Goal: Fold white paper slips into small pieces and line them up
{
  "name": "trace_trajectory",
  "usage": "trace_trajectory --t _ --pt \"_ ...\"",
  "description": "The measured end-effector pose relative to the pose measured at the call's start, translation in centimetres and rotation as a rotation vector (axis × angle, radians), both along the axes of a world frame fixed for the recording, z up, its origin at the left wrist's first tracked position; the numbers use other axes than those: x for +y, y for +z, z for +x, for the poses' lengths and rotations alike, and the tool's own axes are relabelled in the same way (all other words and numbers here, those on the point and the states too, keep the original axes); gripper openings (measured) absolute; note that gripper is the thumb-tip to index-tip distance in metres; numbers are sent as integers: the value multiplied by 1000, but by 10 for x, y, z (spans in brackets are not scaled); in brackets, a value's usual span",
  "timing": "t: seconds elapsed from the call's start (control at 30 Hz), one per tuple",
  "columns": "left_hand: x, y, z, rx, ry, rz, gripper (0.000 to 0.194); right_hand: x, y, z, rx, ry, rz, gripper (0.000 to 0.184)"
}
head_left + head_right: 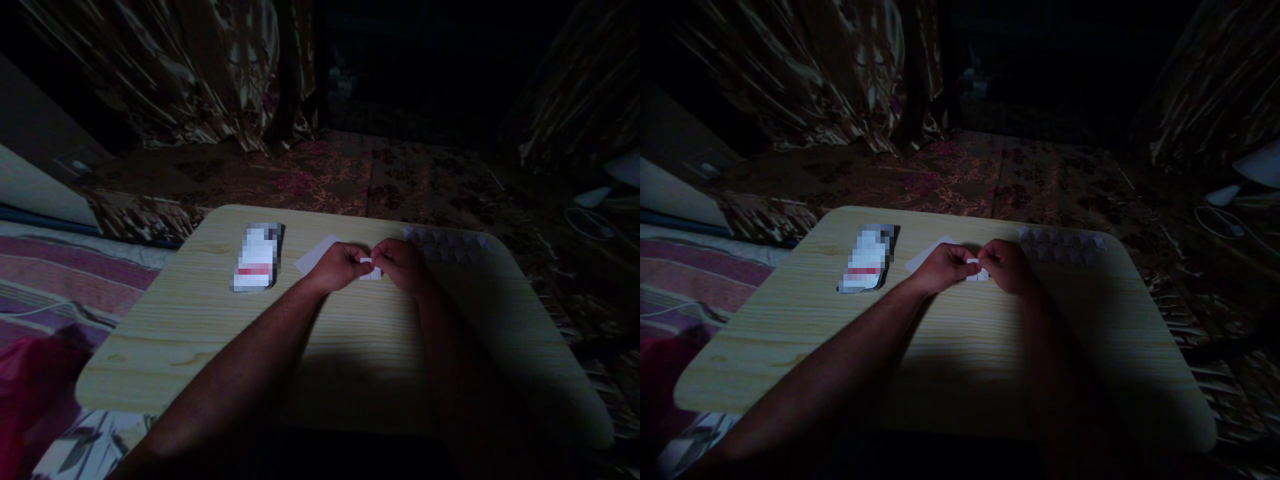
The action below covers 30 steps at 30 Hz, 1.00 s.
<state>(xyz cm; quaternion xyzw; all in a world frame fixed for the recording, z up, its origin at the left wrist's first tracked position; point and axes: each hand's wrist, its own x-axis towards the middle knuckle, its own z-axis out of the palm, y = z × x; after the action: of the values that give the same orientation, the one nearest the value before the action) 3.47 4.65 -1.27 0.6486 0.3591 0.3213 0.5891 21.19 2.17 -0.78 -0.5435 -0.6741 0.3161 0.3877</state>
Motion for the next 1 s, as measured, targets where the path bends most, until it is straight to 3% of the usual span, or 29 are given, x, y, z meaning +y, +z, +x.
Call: trace_trajectory --t 0.43,0.6,0.83,1.0 --pt "2 -2 1 -38 -2 -29 18 1 -3 -3 96 3 -7 6" --pt "2 -2 1 -33 -8 -26 19 1 -2 -4 150 5 -51 14" --pt "-2 1 4 -92 -26 13 23 3 -2 -2 206 -46 3 20" --pt "-3 2 5 -93 62 0 21 4 0 -2 250 -103 -1 22"
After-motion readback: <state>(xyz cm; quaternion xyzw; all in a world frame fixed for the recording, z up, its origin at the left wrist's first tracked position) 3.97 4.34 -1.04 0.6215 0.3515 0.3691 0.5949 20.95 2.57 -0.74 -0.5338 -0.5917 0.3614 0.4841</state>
